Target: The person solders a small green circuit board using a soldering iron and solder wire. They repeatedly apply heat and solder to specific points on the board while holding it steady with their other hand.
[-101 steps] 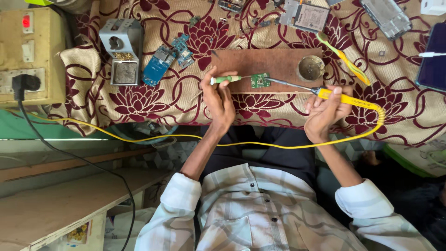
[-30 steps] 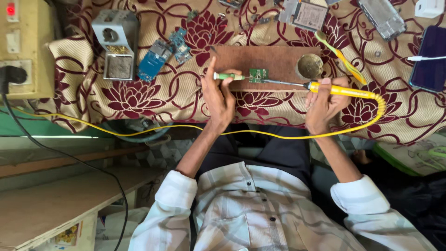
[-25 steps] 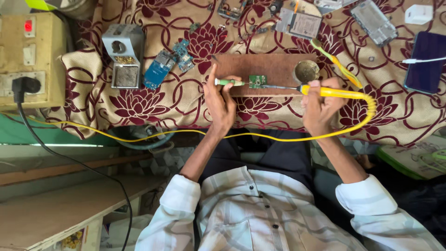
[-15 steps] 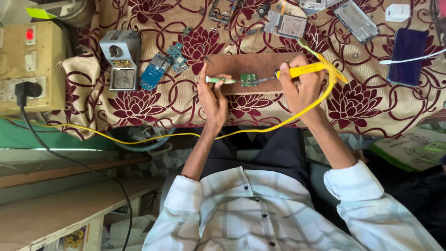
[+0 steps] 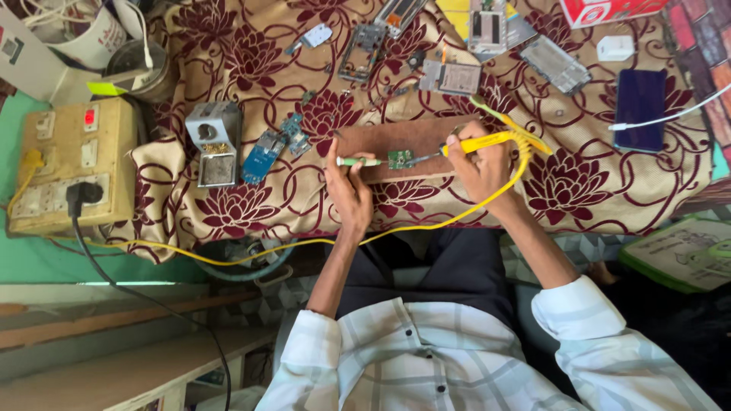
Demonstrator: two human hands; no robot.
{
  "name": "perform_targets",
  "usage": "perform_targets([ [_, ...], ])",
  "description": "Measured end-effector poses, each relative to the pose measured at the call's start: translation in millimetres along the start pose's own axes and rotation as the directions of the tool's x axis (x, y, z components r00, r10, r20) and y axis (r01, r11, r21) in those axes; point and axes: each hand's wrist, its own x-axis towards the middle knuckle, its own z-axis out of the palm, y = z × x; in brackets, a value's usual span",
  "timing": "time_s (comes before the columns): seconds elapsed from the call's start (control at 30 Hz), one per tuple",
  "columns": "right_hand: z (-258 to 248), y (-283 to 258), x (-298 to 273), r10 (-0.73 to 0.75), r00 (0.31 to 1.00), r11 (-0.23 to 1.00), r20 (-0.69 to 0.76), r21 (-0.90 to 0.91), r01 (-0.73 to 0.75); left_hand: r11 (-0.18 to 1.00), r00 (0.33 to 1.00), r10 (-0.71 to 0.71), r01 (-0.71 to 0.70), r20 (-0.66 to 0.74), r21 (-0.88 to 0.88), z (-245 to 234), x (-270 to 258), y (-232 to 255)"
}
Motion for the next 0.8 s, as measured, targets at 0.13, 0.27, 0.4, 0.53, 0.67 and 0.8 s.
perform_targets([
  [0.13, -1, -2, 1, -0.061, 0.998, 0.996, 0.031, -0.069, 0.063, 1.000, 1.000, 0.011, -0.011, -0.001, 0.025, 0, 2, -2],
  [0.27, 3, -6, -3, -0.009, 0.999, 1.000, 0.044, -0.019, 0.010, 0.999, 1.000, 0.006, -0.007, -0.009, -0.042, 1, -2, -3],
  [0.4, 7, -6, -1, -0.009, 1.000, 0.999, 0.022, -0.031, 0.010, 0.999, 0.998, 0.048, -0.048, -0.030, 0.009, 2, 0, -2],
  [0.53, 7, -2, -1, -0.102, 0.994, 0.987, -0.036, -0.126, 0.097, 0.997, 0.999, 0.033, -0.034, -0.016, -0.075, -1, -7, -1],
  [0.67, 8, 5, -10, -0.045, 0.994, 0.998, -0.103, 0.039, 0.049, 0.995, 0.999, 0.029, -0.031, -0.023, -0.091, 1, 0, -1],
  [0.8, 2, 23, -37, 0.162, 0.917, 0.928, -0.363, 0.373, -0.016, 0.999, 0.999, 0.039, -0.039, -0.017, 0.029, 2, 0, -2],
])
